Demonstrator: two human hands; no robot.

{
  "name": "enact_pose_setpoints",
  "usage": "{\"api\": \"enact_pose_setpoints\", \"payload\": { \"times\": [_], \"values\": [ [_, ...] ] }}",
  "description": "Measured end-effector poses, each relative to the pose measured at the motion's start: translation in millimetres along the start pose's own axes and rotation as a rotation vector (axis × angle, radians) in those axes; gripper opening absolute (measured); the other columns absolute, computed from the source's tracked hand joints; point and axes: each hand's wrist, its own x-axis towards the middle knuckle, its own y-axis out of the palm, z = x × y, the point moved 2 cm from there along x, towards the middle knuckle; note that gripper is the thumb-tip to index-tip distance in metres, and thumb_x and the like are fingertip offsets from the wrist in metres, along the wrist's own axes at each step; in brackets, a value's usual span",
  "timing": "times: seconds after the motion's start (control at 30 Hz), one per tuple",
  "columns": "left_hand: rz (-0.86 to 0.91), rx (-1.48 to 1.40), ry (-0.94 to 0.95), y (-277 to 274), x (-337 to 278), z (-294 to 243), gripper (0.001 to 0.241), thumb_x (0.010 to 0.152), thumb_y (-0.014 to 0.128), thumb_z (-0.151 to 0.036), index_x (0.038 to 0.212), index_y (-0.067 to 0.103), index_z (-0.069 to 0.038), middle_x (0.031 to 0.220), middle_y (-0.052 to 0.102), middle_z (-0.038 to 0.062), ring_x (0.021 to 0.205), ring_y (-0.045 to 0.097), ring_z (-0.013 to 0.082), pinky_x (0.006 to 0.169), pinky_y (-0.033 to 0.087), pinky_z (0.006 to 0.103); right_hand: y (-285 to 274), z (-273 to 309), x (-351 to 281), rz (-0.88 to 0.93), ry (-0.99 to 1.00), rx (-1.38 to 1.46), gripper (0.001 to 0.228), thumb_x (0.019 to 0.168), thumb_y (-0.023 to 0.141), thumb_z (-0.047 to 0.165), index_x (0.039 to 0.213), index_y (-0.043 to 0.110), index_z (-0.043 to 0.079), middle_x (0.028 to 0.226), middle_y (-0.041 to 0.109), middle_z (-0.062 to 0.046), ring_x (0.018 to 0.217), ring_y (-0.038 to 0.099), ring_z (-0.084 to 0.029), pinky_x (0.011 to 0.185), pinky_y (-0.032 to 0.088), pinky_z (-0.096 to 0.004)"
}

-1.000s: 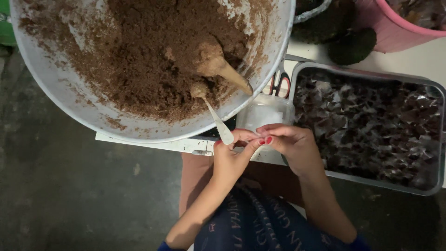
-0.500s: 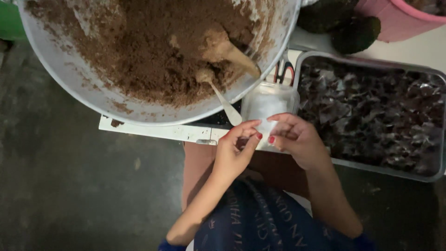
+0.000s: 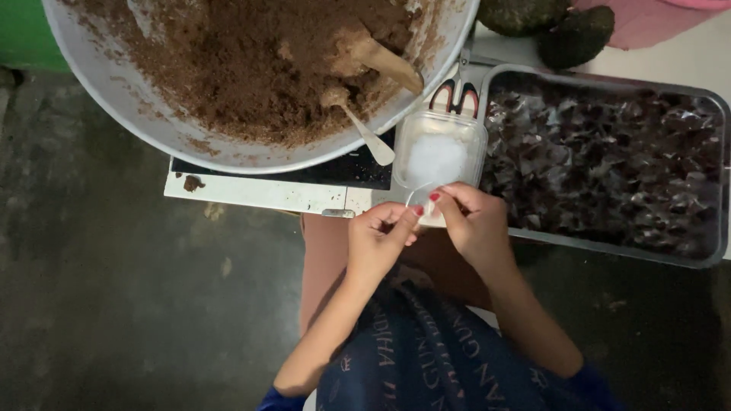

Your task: Scooping chocolate mixture and wrapping individual portions in plastic film

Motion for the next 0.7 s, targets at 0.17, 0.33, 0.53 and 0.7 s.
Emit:
{"api": "enact_pose_setpoints", "payload": {
  "times": [0.17, 0.33, 0.53, 0.7],
  "values": [
    [-0.016, 0.077, 0.009, -6, -3, -9, 0.013, 0.089, 0.083, -0.015, 0.079, 0.079, -0.007, 0.057, 0.072, 0.009, 0.049, 0.068, 0.0106, 0.05, 0.059, 0.0234, -23, 25, 16, -0.135, -0.24, -0.076, 0.004, 0.096, 0.078, 0.011, 0.098, 0.082, 0.01, 0.079, 0.071, -0.01, 0.072, 0.068, -0.026, 0.07, 0.054, -0.035],
    [-0.062, 0.517, 0.553, 4, 22, -39, 0.007, 0.094, 0.076, -0.027, 0.094, 0.081, -0.022, 0.076, 0.075, 0.0, 0.073, 0.074, 0.0233, 0.067, 0.06, 0.0325, -38, 32, 30, -0.241, -0.424, -0.166, 0.007, 0.101, 0.074, 0.002, 0.105, 0.079, 0.003, 0.083, 0.07, -0.015, 0.076, 0.069, -0.035, 0.073, 0.054, -0.041],
    [-0.134, 1.034, 0.834, 27, 60, 1, 0.015, 0.096, 0.071, -0.019, 0.107, 0.08, -0.018, 0.086, 0.067, 0.002, 0.075, 0.068, 0.0247, 0.07, 0.052, 0.0373, -41, 50, 17, -0.308, -0.482, -0.231, 0.008, 0.099, 0.078, 0.002, 0.106, 0.08, 0.005, 0.088, 0.074, -0.01, 0.078, 0.07, -0.031, 0.072, 0.055, -0.04],
    [-0.204, 0.89, 0.931, 21, 64, 0, 0.024, 0.097, 0.07, -0.028, 0.12, 0.076, -0.025, 0.089, 0.062, 0.003, 0.092, 0.069, 0.0299, 0.078, 0.055, 0.0409, -36, 62, 5, -0.216, -0.391, -0.132, 0.009, 0.097, 0.077, 0.001, 0.104, 0.081, 0.006, 0.081, 0.073, -0.01, 0.068, 0.067, -0.025, 0.063, 0.053, -0.037]
  ]
}}
